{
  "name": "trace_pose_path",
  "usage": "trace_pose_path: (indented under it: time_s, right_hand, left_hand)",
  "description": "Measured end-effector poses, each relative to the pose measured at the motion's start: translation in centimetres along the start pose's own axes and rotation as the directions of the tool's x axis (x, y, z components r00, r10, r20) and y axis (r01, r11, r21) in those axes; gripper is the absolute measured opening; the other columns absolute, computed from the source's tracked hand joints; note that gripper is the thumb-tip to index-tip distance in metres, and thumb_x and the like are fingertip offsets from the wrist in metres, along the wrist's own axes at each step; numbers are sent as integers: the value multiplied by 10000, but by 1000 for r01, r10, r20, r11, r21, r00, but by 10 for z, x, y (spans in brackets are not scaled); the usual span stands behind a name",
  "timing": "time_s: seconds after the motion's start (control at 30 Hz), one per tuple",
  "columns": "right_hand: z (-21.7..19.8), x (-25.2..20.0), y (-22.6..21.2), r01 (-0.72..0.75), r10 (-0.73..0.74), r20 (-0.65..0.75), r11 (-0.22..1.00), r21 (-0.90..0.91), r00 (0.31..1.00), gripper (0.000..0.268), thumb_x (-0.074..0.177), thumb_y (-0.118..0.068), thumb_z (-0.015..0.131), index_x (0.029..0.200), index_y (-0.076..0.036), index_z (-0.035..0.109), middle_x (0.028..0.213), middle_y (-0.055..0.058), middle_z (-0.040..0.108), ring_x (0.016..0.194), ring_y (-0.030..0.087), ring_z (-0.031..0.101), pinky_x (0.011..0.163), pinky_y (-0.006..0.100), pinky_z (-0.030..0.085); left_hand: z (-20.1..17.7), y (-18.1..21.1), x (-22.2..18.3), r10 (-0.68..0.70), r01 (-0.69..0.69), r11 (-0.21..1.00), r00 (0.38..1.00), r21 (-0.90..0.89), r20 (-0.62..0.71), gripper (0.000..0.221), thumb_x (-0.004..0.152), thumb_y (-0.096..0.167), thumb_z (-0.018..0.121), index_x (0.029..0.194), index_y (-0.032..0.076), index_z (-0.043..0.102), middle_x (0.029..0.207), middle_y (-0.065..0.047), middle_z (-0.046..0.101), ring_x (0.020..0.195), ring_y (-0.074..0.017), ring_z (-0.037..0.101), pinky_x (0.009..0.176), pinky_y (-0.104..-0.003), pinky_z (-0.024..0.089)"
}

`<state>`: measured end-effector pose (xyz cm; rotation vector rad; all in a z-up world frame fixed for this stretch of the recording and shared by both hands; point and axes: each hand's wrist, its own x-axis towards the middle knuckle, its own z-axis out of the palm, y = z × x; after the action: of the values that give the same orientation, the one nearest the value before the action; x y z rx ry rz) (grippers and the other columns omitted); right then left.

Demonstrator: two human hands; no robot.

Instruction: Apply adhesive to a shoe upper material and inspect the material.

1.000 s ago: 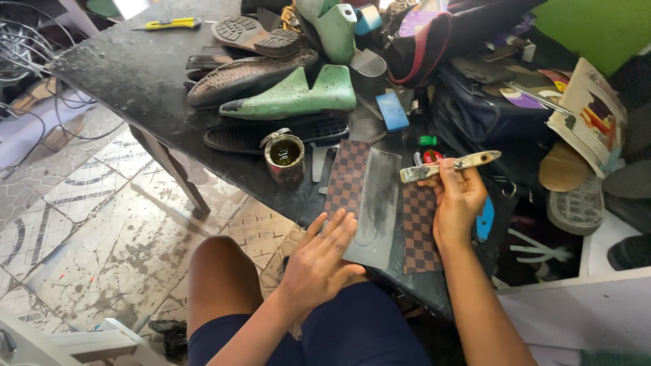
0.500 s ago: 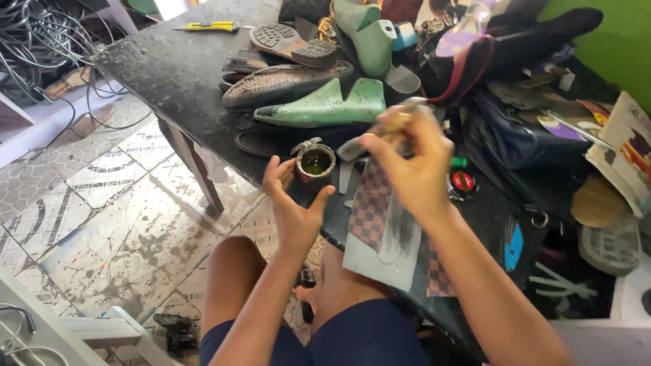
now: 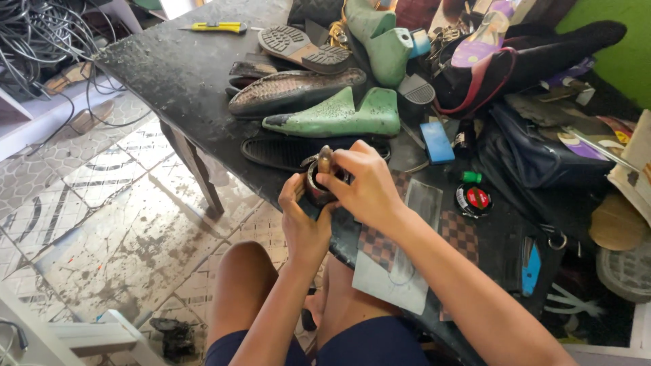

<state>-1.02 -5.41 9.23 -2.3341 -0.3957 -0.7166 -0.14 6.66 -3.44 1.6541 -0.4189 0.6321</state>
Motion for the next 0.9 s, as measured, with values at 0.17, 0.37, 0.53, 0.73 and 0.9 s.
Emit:
trace_pose_path:
  time_s: [0.17,0.37,0.53,0.73,0.9]
  right_hand:
    - [-2,1,1,13,-13,-20,1000,-19,1000,211,802,-182,830,884,-38,700,784,101,595,775,269,564,698,379,457]
    - [-25,14,-10,42,-41,-174,999,2,984,198,896,-159,803,893,-21,662,776,93,596,736,204,547,657,338,446]
    - [-45,23,-13,-63,88,-203,990,127,975,190,992,-153,743,968,-13,616,788,70,654,696,92,570,606,273,442]
    - [-44,18,-8,-227,241,-106,966,122,965,199,959,-174,713,997,-22,589,713,66,711,595,99,660,526,282,473]
    - [-41,8,-8,-190,193,-103,981,34,976,224,919,-179,733,1007,-20,602,726,108,699,588,177,687,553,317,503]
  left_hand:
    - [1,3,2,-20,21,1000,1000,-3,6,845,792,33,855,1440,26,312,1344,-213,595,1227,-356,639,1037,-441,513]
    - [0,5,3,-13,14,1000,1000,14,-9,861,766,44,875,1418,23,313,1340,-232,582,1224,-375,627,1043,-458,497]
    - [-1,-2,-1,129,-129,992,992,10,-2,818,812,56,878,1420,72,332,1332,-226,615,1219,-392,644,1033,-448,515]
    - [0,-3,-1,162,-162,987,987,-21,-8,807,813,53,862,1421,109,334,1355,-231,624,1242,-396,647,1052,-465,513]
    - [0,-3,0,180,-180,983,984,-36,-3,793,831,62,859,1418,113,329,1357,-225,622,1239,-384,654,1049,-455,523]
